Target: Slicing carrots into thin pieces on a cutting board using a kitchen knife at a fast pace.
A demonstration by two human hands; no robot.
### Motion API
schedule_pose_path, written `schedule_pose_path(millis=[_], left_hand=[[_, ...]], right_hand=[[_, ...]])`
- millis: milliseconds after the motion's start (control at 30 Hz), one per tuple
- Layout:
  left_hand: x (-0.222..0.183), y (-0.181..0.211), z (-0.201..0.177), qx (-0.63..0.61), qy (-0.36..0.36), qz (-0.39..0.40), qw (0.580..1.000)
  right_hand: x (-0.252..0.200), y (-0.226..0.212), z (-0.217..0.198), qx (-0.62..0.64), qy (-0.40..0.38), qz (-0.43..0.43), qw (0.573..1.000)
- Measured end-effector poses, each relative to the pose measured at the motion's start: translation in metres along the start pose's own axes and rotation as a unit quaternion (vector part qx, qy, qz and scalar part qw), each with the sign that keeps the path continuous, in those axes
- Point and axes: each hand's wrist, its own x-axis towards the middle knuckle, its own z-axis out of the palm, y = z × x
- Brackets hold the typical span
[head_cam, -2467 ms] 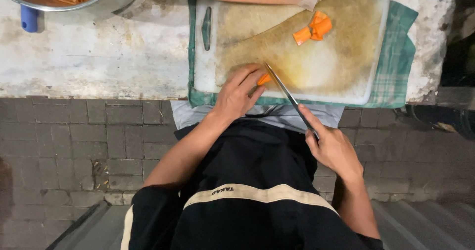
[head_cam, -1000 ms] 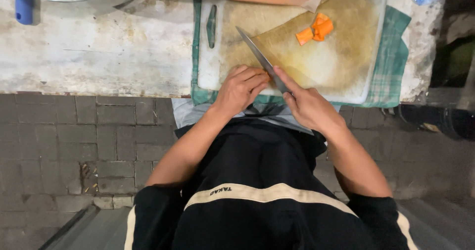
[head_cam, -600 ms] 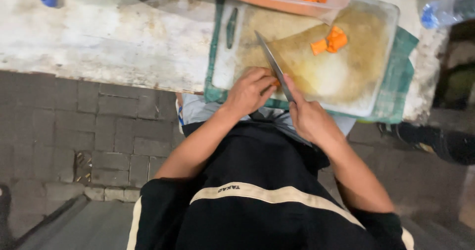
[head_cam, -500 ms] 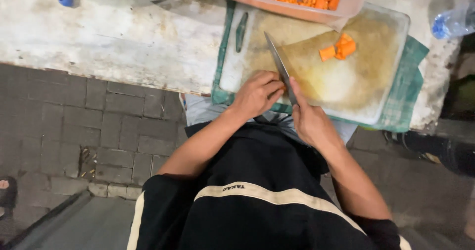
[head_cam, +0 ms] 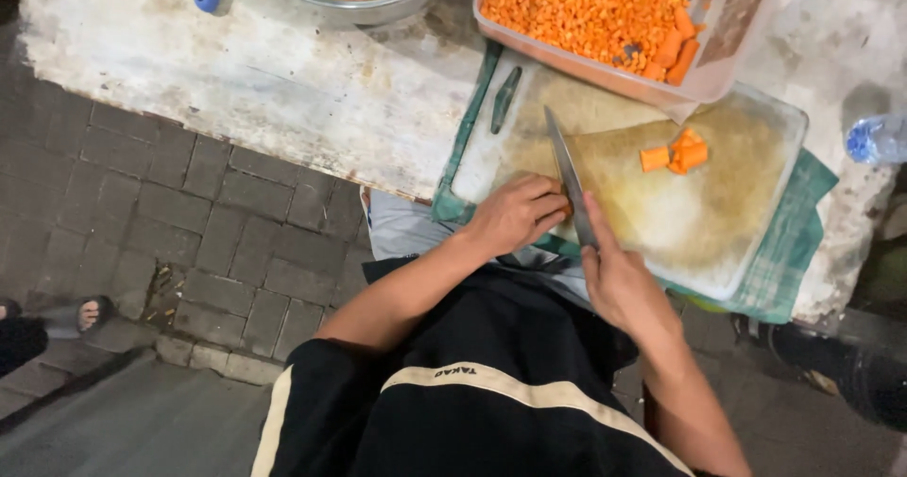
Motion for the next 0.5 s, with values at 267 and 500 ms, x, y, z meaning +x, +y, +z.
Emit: schedule_pose_path(millis=[267,500], left_hand=[[-0.006,-0.013,0.011,-0.011,-0.002,0.012,1.0],[-0.017,-0.014,0.019,0.019,0.002,-0.024,1.0]], right_hand=[[0.034,0.042,0.034,0.066,0.066,-0.031,0.995],[0.019,0.039,0.014,0.13,0.077,-0.011,0.988]])
